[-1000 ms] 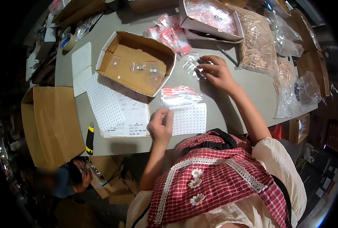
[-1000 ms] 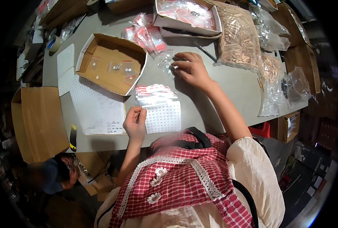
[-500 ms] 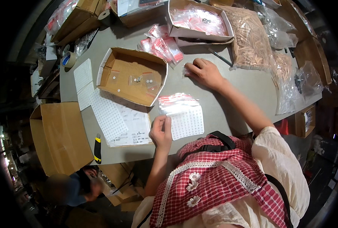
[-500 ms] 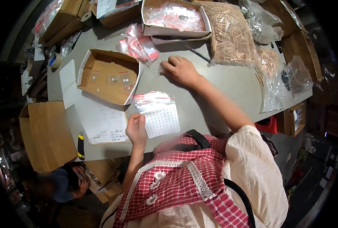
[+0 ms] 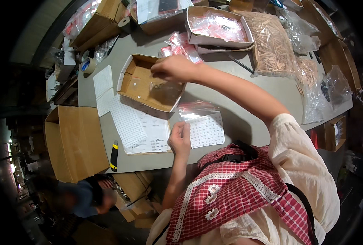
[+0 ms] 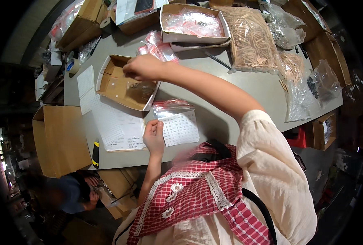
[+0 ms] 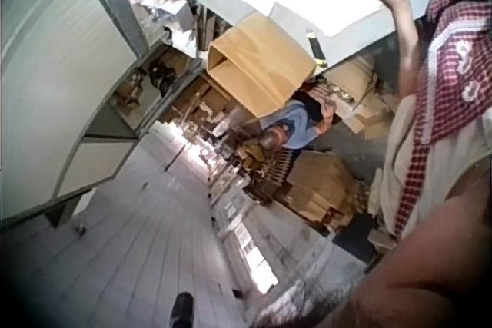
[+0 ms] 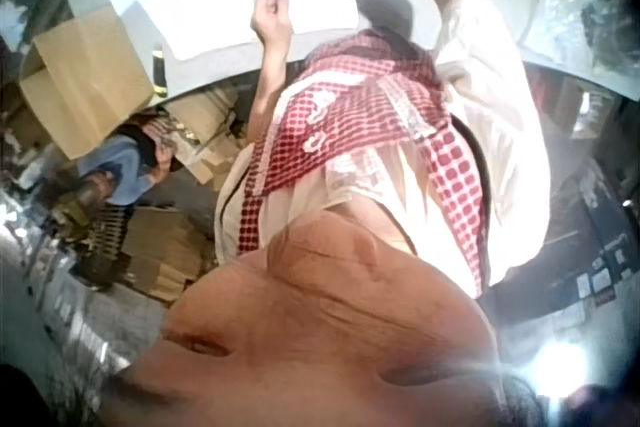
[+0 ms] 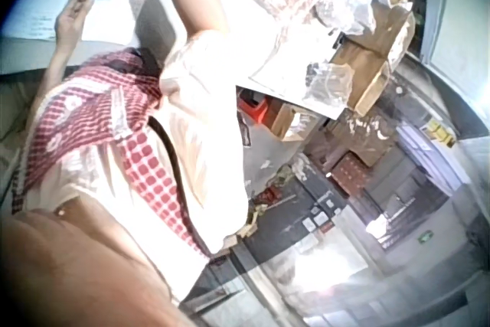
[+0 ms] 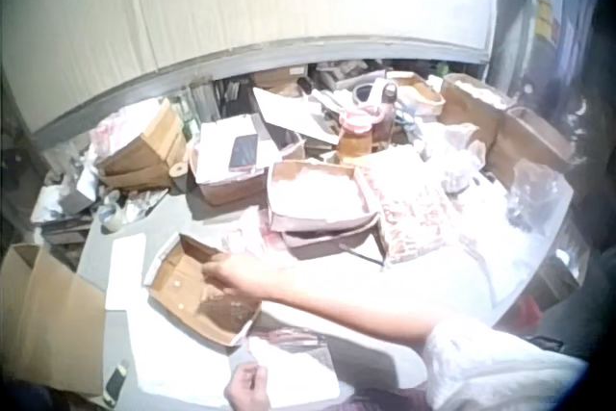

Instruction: The person sorts paper sheets with grid patterns, puts them into plastic bags, and organizes small hardware items at a workstation.

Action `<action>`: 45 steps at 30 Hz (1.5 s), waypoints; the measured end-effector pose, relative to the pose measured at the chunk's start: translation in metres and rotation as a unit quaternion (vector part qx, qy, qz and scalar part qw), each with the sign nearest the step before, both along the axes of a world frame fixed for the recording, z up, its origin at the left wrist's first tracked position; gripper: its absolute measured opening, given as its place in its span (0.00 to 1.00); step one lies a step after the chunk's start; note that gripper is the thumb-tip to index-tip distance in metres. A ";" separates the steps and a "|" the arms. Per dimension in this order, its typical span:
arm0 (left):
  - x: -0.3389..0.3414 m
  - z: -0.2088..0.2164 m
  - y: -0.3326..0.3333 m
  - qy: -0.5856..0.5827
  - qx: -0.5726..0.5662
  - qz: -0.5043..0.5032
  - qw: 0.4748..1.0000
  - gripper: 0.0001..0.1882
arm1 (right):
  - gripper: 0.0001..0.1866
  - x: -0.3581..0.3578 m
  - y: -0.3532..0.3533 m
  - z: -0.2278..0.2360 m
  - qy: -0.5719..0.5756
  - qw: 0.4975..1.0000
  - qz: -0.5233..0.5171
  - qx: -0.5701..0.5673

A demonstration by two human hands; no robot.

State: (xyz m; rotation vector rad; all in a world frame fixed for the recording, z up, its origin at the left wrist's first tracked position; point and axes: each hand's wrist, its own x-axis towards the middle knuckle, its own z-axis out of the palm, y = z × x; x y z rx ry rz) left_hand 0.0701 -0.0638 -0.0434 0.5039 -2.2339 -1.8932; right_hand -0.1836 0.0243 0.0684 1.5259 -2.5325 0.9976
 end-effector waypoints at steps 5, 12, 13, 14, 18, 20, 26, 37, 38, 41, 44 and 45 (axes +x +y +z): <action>0.000 -0.001 0.000 0.016 -0.019 0.007 1.000 0.10 | 0.28 -0.012 -0.020 -0.007 -0.106 0.991 0.057 -0.062; 0.002 0.003 -0.001 0.003 -0.087 0.023 0.996 0.11 | 0.21 0.021 0.066 -0.004 0.135 0.967 0.046 0.211; 0.001 0.005 0.000 0.005 -0.082 0.019 0.996 0.11 | 0.18 0.023 0.069 -0.016 0.155 0.967 0.051 0.196; 0.001 0.008 0.000 0.008 -0.077 0.013 0.997 0.11 | 0.15 0.025 0.071 -0.023 0.174 0.966 0.053 0.182; 0.003 0.012 0.000 0.043 -0.085 0.007 0.995 0.08 | 0.07 -0.002 0.056 0.003 0.183 0.978 0.091 0.040; 0.001 0.018 0.002 0.030 -0.115 0.010 0.993 0.09 | 0.06 -0.002 0.047 0.037 0.121 0.992 0.021 0.015; 0.002 0.001 -0.002 0.030 -0.067 0.032 0.997 0.09 | 0.09 -0.016 0.024 0.081 0.188 0.979 0.019 -0.074; 0.008 0.039 0.010 0.023 -0.057 0.030 0.998 0.10 | 0.11 0.035 0.065 -0.029 0.166 0.983 -0.015 0.076; 0.008 0.039 0.011 0.023 -0.051 0.025 0.998 0.09 | 0.13 0.037 0.073 -0.037 0.163 0.986 -0.017 0.035; 0.015 0.018 0.008 0.042 -0.008 0.026 0.999 0.08 | 0.30 0.064 0.088 -0.043 0.155 0.987 -0.025 -0.026; 0.038 -0.001 0.014 0.039 0.022 -0.011 0.999 0.07 | 0.36 0.114 0.106 -0.051 0.010 0.995 -0.039 -0.090; 0.043 0.020 0.024 0.027 -0.027 -0.019 0.999 0.07 | 0.34 0.127 0.123 -0.053 -0.002 0.999 -0.002 -0.047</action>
